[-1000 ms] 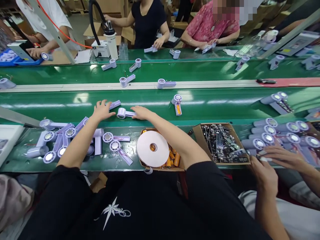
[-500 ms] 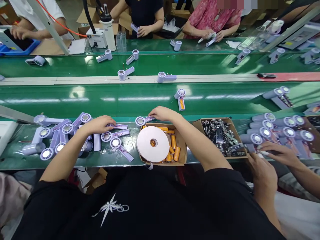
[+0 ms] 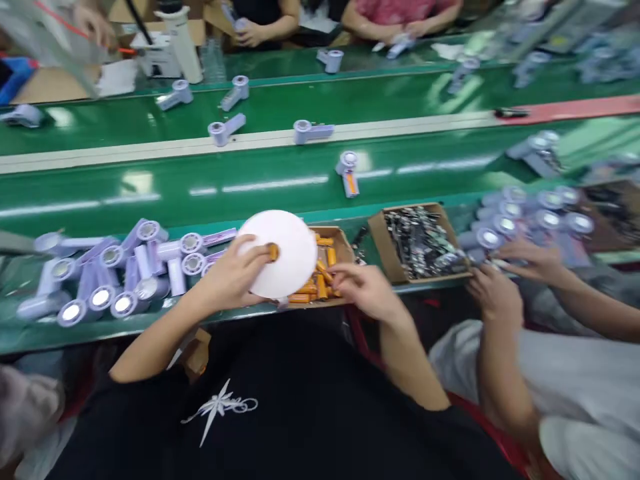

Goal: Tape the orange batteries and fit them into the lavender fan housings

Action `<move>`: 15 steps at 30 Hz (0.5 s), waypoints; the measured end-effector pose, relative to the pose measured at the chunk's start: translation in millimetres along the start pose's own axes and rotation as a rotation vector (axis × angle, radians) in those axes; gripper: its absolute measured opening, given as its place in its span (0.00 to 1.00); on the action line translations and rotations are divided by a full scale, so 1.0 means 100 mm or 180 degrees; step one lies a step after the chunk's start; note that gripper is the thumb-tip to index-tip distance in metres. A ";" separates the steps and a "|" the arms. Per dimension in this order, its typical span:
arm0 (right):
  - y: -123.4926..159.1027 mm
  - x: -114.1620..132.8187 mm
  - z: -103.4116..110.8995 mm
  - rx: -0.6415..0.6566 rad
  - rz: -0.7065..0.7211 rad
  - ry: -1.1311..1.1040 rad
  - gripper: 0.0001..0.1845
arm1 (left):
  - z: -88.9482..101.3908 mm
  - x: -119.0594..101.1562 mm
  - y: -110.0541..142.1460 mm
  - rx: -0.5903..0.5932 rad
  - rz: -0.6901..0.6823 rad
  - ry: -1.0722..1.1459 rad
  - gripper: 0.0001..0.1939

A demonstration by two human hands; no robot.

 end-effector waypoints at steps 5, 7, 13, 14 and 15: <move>0.17 0.09 -0.99 0.1205 0.0443 0.0011 0.17 | 0.01 0.19 0.29 -0.0721 0.0483 -0.0334 0.36; 0.15 0.14 -1.11 0.1460 0.0722 0.0425 0.15 | 0.07 0.28 0.36 -0.1197 0.0675 -0.0494 0.41; -0.08 0.32 -0.69 0.0642 0.0352 0.0062 0.20 | 0.17 0.16 0.31 -0.1326 0.0556 -0.1024 0.37; -0.11 0.37 -0.68 0.0671 0.0422 0.0082 0.19 | 0.16 0.12 0.30 -0.1287 0.0516 -0.1021 0.37; -0.12 0.42 -0.71 0.0857 0.0571 0.0210 0.18 | 0.16 0.09 0.30 -0.1328 0.0531 -0.0999 0.37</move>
Point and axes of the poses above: each hand's wrist, its own y-axis away from the middle knuckle, its own z-axis out of the back of the hand, x = y × z, the point moved 3 cm from there along -y, towards the middle knuckle, and after that the axes turned 13 degrees about -z, right-handed, at the moved point
